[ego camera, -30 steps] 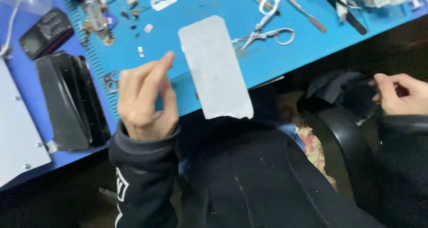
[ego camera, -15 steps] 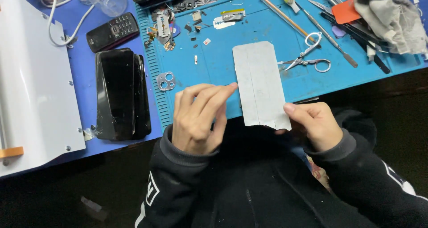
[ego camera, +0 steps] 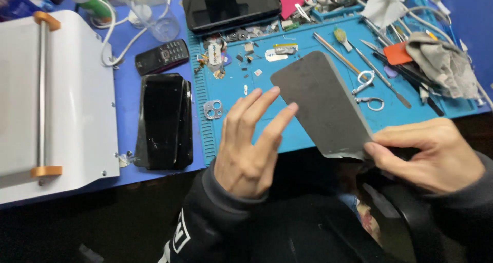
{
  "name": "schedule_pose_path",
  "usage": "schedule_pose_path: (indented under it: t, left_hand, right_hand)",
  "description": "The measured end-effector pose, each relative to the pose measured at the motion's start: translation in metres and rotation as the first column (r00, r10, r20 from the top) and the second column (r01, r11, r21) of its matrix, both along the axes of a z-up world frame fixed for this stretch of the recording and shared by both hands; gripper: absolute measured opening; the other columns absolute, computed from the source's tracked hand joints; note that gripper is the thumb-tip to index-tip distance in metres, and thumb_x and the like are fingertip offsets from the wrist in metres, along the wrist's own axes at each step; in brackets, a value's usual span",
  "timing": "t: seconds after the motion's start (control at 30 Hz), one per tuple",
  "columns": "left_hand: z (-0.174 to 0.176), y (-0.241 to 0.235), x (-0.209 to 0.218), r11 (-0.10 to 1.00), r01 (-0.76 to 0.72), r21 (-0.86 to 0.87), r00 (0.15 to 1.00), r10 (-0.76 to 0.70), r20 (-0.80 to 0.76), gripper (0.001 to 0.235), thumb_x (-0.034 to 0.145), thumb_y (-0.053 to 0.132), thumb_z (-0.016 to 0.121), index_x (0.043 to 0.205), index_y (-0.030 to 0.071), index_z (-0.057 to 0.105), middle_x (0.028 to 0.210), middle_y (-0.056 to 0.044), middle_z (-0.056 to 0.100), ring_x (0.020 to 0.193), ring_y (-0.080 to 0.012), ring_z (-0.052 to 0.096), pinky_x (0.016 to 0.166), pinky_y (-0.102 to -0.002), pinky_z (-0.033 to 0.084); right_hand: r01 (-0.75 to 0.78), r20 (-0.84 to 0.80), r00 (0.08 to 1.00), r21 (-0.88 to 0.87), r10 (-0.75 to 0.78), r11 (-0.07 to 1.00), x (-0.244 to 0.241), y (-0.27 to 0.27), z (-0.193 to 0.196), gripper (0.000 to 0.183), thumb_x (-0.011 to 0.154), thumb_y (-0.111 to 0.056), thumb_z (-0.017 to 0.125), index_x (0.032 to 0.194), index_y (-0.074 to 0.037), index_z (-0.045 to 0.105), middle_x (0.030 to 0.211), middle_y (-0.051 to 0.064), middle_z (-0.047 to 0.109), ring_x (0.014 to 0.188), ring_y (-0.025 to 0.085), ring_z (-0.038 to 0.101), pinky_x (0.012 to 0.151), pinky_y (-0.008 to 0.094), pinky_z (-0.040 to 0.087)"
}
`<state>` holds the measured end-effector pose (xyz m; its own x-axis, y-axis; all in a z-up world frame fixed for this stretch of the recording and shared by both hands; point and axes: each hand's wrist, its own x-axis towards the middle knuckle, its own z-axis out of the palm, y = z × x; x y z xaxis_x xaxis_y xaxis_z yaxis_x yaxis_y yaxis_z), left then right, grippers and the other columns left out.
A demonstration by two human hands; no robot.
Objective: Applying adhesive tape to a replacement mobile phone screen panel and trimming the excess with scissors.
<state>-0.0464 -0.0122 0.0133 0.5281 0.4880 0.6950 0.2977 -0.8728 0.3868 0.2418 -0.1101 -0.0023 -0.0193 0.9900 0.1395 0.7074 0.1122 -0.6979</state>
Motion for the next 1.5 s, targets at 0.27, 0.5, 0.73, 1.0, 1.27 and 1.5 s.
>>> schedule_pose_path:
  t: [0.27, 0.5, 0.73, 1.0, 1.27, 1.5]
  left_hand:
    - [0.024, -0.016, 0.017, 0.893, -0.094, 0.44, 0.99, 0.131, -0.053, 0.036, 0.104, 0.018, 0.065, 0.14, 0.018, 0.063, 0.146, -0.006, 0.058, 0.14, -0.0252, 0.052, 0.122, -0.061, 0.029]
    - [-0.012, -0.018, 0.044, 0.909, 0.394, -0.136, 0.786, -0.41, -0.463, 0.014, 0.095, 0.021, 0.067, 0.107, 0.016, 0.07, 0.087, 0.0, 0.069, 0.092, -0.0218, 0.07, 0.084, -0.041, 0.054]
    - [-0.023, -0.011, 0.038, 0.623, 0.53, -0.575, 0.77, -0.638, 0.017, 0.02, 0.093, 0.018, 0.075, 0.108, 0.008, 0.068, 0.089, -0.005, 0.071, 0.077, -0.0227, 0.072, 0.067, -0.033, 0.056]
    - [-0.024, -0.003, 0.054, 0.247, 0.556, -0.794, 0.795, -0.438, 0.421, 0.023, 0.092, 0.016, 0.076, 0.108, 0.002, 0.066, 0.082, 0.003, 0.07, 0.073, -0.0022, 0.063, 0.059, -0.021, 0.048]
    - [-0.046, 0.008, 0.061, 0.255, 0.568, -0.783, 0.816, -0.304, 0.492, 0.018, 0.1, 0.014, 0.072, 0.108, -0.001, 0.066, 0.089, 0.0, 0.069, 0.079, -0.0035, 0.063, 0.072, -0.021, 0.053]
    - [-0.061, 0.018, 0.066, 0.192, 0.647, -0.738, 0.763, -0.153, 0.628, 0.019, 0.102, 0.01, 0.069, 0.115, -0.002, 0.061, 0.102, -0.005, 0.072, 0.091, -0.0064, 0.067, 0.084, -0.023, 0.055]
  right_hand:
    - [-0.155, 0.167, 0.975, 0.021, 0.149, 0.988, 0.037, -0.003, 0.007, 0.018, 0.083, -0.019, 0.08, 0.099, -0.016, 0.086, 0.081, -0.004, 0.078, 0.067, 0.008, 0.072, 0.061, 0.023, 0.058]
    - [-0.134, 0.489, 0.734, -0.578, 0.472, 0.805, 0.005, 0.006, 0.047, 0.023, 0.078, -0.041, 0.078, 0.099, -0.041, 0.086, 0.077, -0.015, 0.08, 0.072, 0.009, 0.079, 0.062, 0.031, 0.06]
    - [-0.602, 0.023, 0.789, -0.164, 0.613, 0.781, 0.029, 0.026, 0.038, 0.013, 0.088, -0.024, 0.077, 0.096, -0.018, 0.085, 0.083, -0.003, 0.085, 0.073, 0.011, 0.082, 0.06, 0.024, 0.061]
    - [-0.214, -0.25, 0.957, -0.259, 0.148, 0.942, 0.028, 0.034, 0.018, 0.021, 0.092, -0.018, 0.075, 0.099, 0.0, 0.084, 0.083, 0.005, 0.078, 0.072, 0.008, 0.066, 0.062, 0.026, 0.06]
    - [-0.007, -0.299, 0.952, -0.228, -0.063, 0.974, 0.022, 0.048, 0.03, 0.04, 0.099, -0.019, 0.059, 0.137, -0.009, 0.067, 0.102, 0.006, 0.08, 0.084, 0.009, 0.072, 0.072, 0.025, 0.059]
    - [0.006, -0.464, 0.877, -0.247, -0.124, 0.969, 0.04, 0.035, -0.017, 0.04, 0.098, -0.006, 0.066, 0.136, 0.004, 0.065, 0.098, 0.015, 0.077, 0.077, 0.018, 0.074, 0.068, 0.031, 0.062]
